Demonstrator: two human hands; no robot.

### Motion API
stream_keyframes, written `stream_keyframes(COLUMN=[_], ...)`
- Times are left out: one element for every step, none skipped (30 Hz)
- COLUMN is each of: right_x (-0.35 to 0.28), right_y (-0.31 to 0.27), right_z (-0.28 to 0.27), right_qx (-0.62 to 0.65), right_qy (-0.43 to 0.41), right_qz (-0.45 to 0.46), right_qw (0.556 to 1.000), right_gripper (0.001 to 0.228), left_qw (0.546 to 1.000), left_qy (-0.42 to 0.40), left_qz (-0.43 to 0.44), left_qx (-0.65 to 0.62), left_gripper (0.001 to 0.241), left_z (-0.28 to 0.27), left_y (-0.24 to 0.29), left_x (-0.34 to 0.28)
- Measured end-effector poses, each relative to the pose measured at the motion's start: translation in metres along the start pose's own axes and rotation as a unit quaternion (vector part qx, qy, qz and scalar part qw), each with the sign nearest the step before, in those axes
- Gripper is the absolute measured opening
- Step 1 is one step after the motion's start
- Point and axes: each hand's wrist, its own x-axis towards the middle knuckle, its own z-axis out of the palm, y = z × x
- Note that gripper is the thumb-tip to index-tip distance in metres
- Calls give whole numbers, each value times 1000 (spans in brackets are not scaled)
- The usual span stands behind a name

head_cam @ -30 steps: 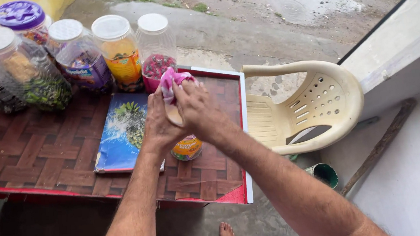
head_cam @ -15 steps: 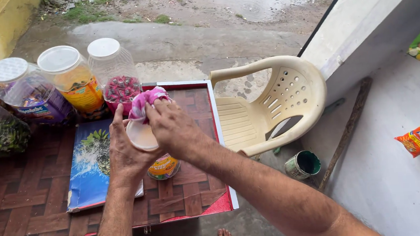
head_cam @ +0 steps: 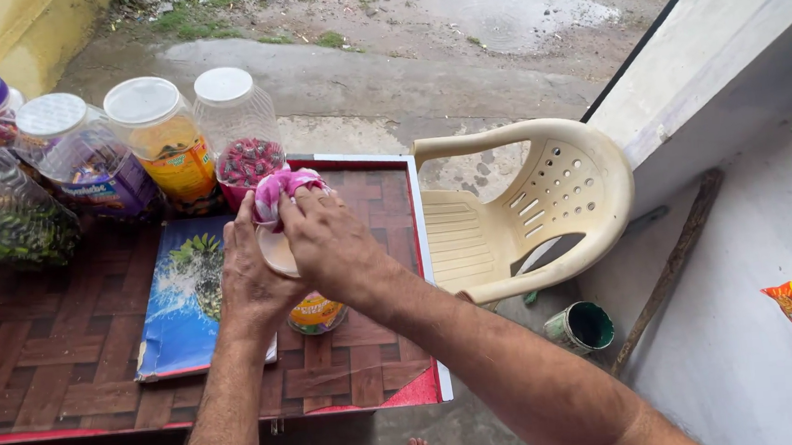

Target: Wiping and organizing snack jars on a shop counter.

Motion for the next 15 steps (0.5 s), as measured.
stream_keyframes(right_x=[-9,-18,-22,-20,-21,-22,-18,-14,-6,-6,-3,1,0,-2,-6], right_y=[-13,-26,-36,-32,-29,-27,-19,-11,0,3,5,7,2,-4,-11], right_z=[-3,-6,-11,-8,-6,-3,-1,0,1,-1,-2,-3,-3,-1,1], right_qx=[3,-18,-42,-42,-27,-13,-9,-5,-5,-6,25,56,56,24,-6], right_qy=[-4,-21,-31,-29,-43,-58,-61,-12,40,40,10,-20,-20,-28,-41], right_qz=[-1,-17,-33,-35,-35,-34,-33,-37,-42,-42,14,70,69,36,3], right_qw=[1000,999,998,998,998,998,998,999,998,998,1000,996,996,999,999], right_gripper=[52,46,41,41,39,38,38,42,46,46,43,41,41,41,41], left_qw=[1000,1000,1000,1000,997,992,992,997,999,999,1000,999,999,1000,999], left_qy=[0,-12,-20,-19,-22,-27,-29,-23,-14,-13,-1,11,12,3,-7], left_qz=[-5,-2,7,8,24,41,37,6,-22,-22,3,28,28,5,-22], left_qx=[1,7,13,15,67,119,120,76,29,29,20,11,12,18,24], left_gripper=[115,91,67,67,73,80,80,95,111,111,118,124,124,119,113], left_z=[7,14,22,22,22,23,17,11,7,8,7,7,5,4,3], left_y=[-20,-39,-59,-60,-59,-58,-43,-27,-11,-10,-10,-10,-10,-11,-11], left_x=[-8,-17,-18,-15,-16,-17,-15,-12,-4,-5,-4,-3,-3,-3,-7])
